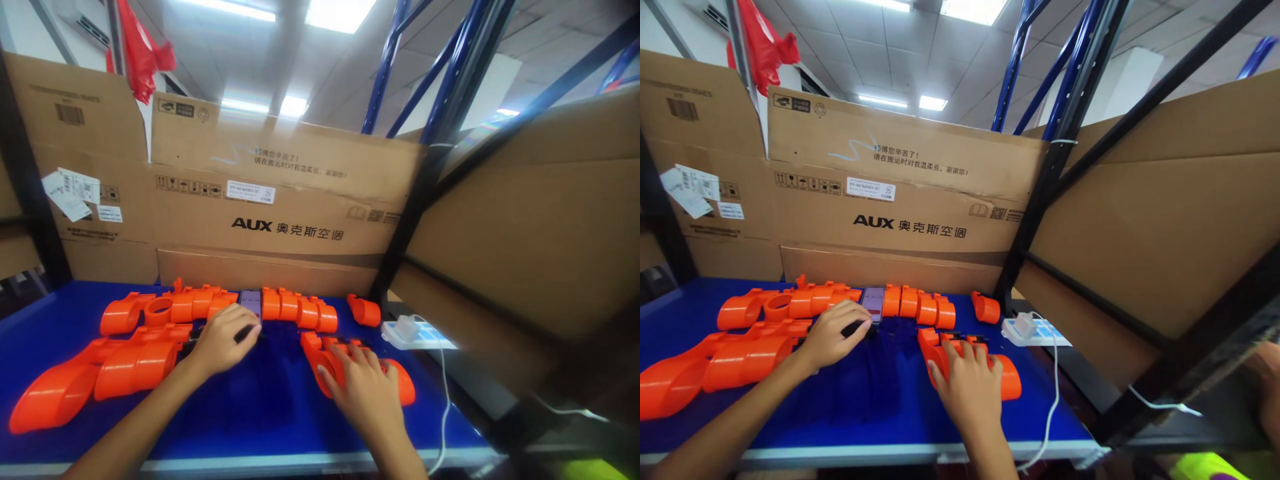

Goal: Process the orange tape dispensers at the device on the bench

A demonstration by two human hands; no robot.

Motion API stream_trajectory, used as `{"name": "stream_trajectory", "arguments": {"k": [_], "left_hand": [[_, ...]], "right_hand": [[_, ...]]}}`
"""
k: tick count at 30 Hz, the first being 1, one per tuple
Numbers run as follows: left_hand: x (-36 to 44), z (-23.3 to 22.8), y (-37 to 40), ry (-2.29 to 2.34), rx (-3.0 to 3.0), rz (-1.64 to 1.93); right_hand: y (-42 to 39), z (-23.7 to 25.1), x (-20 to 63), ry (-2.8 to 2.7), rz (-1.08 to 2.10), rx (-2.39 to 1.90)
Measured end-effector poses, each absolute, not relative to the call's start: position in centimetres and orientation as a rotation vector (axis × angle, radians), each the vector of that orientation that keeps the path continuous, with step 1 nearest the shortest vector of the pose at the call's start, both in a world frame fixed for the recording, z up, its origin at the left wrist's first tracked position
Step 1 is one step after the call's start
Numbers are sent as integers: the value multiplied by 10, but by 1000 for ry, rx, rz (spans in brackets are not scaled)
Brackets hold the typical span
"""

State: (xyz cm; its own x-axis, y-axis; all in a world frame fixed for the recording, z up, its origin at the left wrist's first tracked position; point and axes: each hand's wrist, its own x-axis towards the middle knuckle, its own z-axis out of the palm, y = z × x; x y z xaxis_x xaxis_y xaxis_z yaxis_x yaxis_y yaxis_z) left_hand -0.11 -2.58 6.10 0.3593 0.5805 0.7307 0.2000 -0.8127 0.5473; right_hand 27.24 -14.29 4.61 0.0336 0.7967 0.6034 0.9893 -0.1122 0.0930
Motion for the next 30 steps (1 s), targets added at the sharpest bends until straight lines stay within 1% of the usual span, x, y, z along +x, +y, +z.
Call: {"name": "stream_trajectory", "arguments": {"k": [9, 15, 22, 30], "left_hand": [[1, 44, -21, 692, 2080, 1462], [0, 38, -20, 729, 2262, 1502], [-4, 35, -18, 781, 2444, 1472], [3, 35, -23, 800, 2242, 1516]], "right_hand": [[-122, 39, 274, -1688, -836, -2080], [-113, 42, 280, -1684, -825, -2098], [-112, 53, 280, -1696, -798, -1963], [-124, 86, 261, -1555, -870, -1662]]}}
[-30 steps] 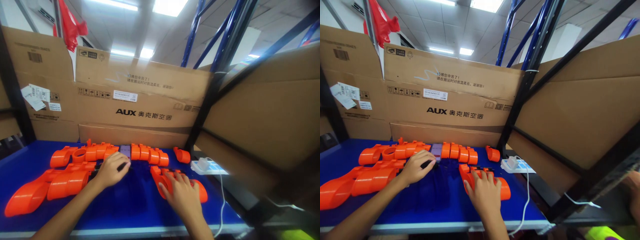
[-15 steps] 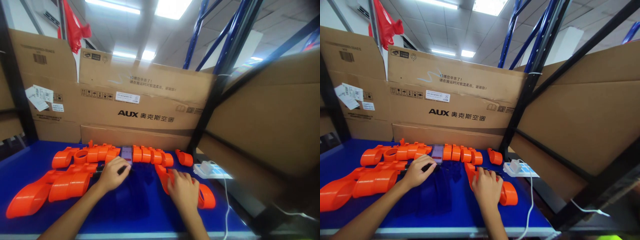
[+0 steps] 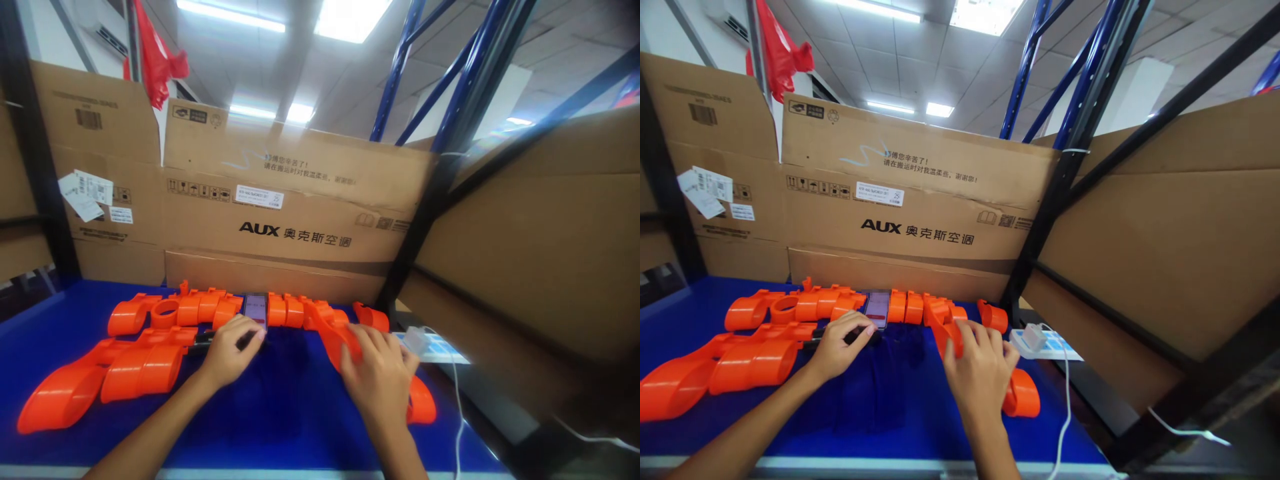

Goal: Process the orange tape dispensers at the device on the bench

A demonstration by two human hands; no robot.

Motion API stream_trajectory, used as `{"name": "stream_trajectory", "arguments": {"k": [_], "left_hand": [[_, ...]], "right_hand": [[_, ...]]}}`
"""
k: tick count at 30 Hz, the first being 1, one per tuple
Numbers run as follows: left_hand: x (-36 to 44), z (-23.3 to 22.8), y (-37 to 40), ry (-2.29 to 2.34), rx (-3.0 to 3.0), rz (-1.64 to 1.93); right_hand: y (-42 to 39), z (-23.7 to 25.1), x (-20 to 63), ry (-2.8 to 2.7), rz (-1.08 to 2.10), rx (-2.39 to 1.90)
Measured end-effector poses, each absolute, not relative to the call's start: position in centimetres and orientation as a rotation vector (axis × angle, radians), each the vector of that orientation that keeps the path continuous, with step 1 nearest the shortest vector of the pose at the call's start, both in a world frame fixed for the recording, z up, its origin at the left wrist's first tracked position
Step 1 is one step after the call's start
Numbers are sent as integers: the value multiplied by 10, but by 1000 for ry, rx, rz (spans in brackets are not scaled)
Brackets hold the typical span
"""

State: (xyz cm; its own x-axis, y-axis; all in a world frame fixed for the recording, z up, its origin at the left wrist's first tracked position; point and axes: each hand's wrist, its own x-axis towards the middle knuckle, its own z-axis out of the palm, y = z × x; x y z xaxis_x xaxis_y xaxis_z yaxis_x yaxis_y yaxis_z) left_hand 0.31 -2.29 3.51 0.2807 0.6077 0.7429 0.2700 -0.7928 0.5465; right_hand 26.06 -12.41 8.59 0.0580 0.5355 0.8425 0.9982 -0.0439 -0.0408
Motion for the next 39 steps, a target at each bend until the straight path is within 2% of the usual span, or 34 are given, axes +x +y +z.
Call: {"name": "stream_trajectory", "arguments": {"k": [4, 12, 18, 22, 27, 29, 35, 39], "left_hand": [[6, 35, -22, 748, 2024, 1509], [12, 26, -11, 464, 1127, 1421], [10, 32, -13, 447, 1071, 1404], [1, 33, -9, 515, 1292, 1385], [-3, 31, -8, 592, 1389, 1418], [-2, 31, -9, 605, 1411, 1417], [-2, 30, -10, 636, 1489, 1385], [-3, 28, -9, 632, 1448, 1385]], "right_hand": [[-111, 93, 227, -1627, -726, -1386], [-81, 91, 167, -1894, -536, -1140], [-79, 93, 169, -1877, -393, -1105], [-92, 105, 201, -1701, -433, -1258], [-123, 109, 245, -1638, -650, -1983], [-131, 100, 253, -1701, -724, -2123], [-135, 64, 261, -1766, -886, -2028], [-143, 64, 278, -1623, -902, -2032]]}}
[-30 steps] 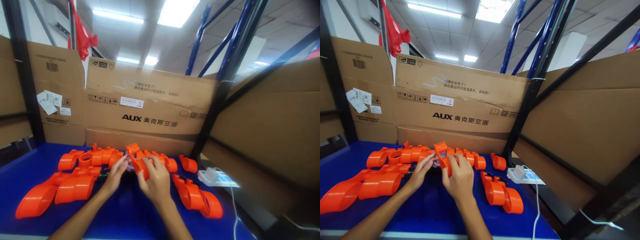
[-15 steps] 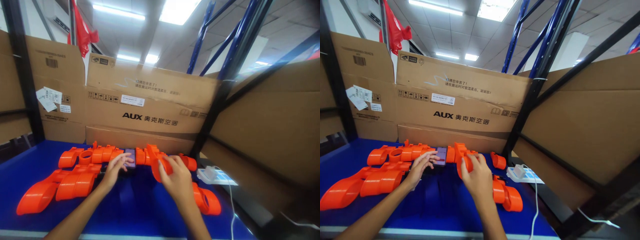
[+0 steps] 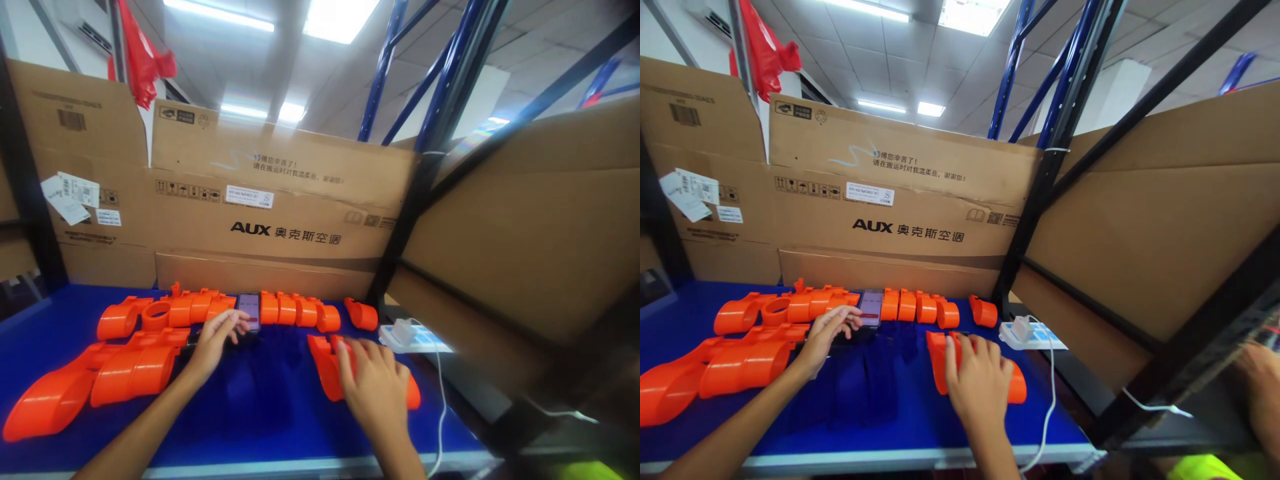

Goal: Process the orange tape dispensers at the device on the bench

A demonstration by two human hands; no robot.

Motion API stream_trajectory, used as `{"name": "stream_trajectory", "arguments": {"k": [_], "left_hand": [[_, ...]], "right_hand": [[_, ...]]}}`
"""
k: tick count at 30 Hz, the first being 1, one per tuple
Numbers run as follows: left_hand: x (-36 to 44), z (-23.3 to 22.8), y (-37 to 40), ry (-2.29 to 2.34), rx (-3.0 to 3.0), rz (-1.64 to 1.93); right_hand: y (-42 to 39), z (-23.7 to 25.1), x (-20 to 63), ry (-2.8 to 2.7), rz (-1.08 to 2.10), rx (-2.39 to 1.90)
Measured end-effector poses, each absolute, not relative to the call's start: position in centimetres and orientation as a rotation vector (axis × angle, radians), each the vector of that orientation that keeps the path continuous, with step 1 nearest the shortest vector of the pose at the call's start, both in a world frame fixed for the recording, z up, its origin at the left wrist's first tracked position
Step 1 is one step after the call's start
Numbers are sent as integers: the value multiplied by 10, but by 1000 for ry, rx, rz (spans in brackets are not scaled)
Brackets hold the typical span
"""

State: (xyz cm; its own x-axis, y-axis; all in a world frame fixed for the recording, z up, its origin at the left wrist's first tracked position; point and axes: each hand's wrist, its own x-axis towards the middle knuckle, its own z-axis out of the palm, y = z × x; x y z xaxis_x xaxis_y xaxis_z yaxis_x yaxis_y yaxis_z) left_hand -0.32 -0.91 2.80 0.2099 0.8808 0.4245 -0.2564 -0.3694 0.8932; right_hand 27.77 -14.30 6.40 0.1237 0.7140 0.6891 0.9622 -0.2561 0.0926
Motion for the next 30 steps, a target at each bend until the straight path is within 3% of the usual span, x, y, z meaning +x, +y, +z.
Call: {"name": "stream_trajectory", "arguments": {"k": [10, 19, 30], "left_hand": [[-4, 27, -7, 696, 1507, 1377], [-5, 27, -6, 704, 1480, 1374], [-3, 28, -12, 717, 1497, 1360]], "right_hand": [[-144, 77, 310, -1642, -492, -2392], [-130, 83, 310, -1668, -722, -2371], [-128, 81, 310, -1611, -667, -2264]]}}
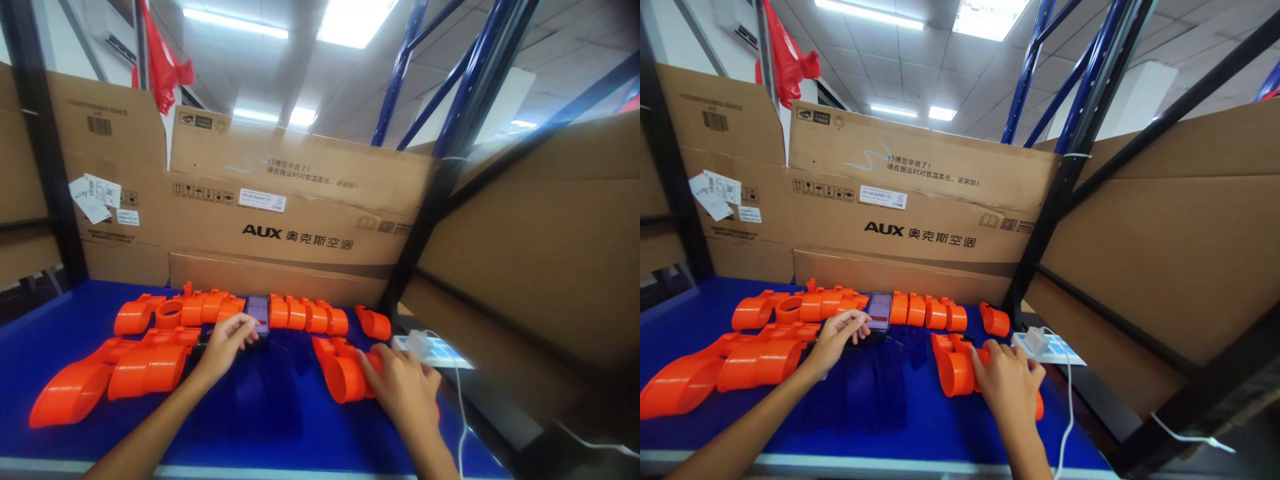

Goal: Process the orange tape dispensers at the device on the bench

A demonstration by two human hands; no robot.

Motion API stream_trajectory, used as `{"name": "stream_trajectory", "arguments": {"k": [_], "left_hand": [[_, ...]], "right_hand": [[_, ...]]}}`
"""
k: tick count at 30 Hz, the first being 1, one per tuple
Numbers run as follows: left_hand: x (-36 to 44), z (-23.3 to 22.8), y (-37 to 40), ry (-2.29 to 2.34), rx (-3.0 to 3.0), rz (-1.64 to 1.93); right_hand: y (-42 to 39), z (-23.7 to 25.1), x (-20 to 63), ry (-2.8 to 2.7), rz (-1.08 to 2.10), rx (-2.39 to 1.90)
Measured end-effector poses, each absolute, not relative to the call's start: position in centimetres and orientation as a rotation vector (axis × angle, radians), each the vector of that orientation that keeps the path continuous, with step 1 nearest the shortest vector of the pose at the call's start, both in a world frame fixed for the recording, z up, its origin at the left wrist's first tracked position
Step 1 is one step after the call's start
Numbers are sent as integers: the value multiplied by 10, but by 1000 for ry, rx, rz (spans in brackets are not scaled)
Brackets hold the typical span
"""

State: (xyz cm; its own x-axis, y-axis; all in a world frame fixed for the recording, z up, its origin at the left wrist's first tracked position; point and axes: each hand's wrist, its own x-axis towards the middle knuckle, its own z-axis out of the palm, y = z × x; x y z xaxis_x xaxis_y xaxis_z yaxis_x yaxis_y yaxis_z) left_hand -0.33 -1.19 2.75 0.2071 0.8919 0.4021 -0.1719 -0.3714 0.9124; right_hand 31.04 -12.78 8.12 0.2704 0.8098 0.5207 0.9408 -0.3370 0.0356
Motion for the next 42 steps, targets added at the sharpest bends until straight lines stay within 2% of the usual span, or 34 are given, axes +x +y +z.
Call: {"name": "stream_trajectory", "arguments": {"k": [5, 12, 20, 25, 32, 37, 42], "left_hand": [[-4, 27, -11, 737, 1516, 1339], [-4, 27, -11, 731, 1500, 1350], [-1, 34, -22, 580, 1482, 1295], [5, 29, -30, 342, 1337, 1247], [5, 29, -28, 361, 903, 1308], [5, 27, -21, 450, 846, 1337], [7, 21, -23, 591, 850, 1337]], "right_hand": [[-129, 82, 311, -1555, -718, -2105], [-131, 96, 301, -1376, -968, -1846], [-145, 108, 253, -1404, -1013, -1273], [-139, 102, 188, -1636, -795, -1088], [-115, 86, 146, -1793, -278, -948], [-59, 74, 166, -1407, 272, -1004], [-11, 51, 195, -1072, 506, -1077]]}}
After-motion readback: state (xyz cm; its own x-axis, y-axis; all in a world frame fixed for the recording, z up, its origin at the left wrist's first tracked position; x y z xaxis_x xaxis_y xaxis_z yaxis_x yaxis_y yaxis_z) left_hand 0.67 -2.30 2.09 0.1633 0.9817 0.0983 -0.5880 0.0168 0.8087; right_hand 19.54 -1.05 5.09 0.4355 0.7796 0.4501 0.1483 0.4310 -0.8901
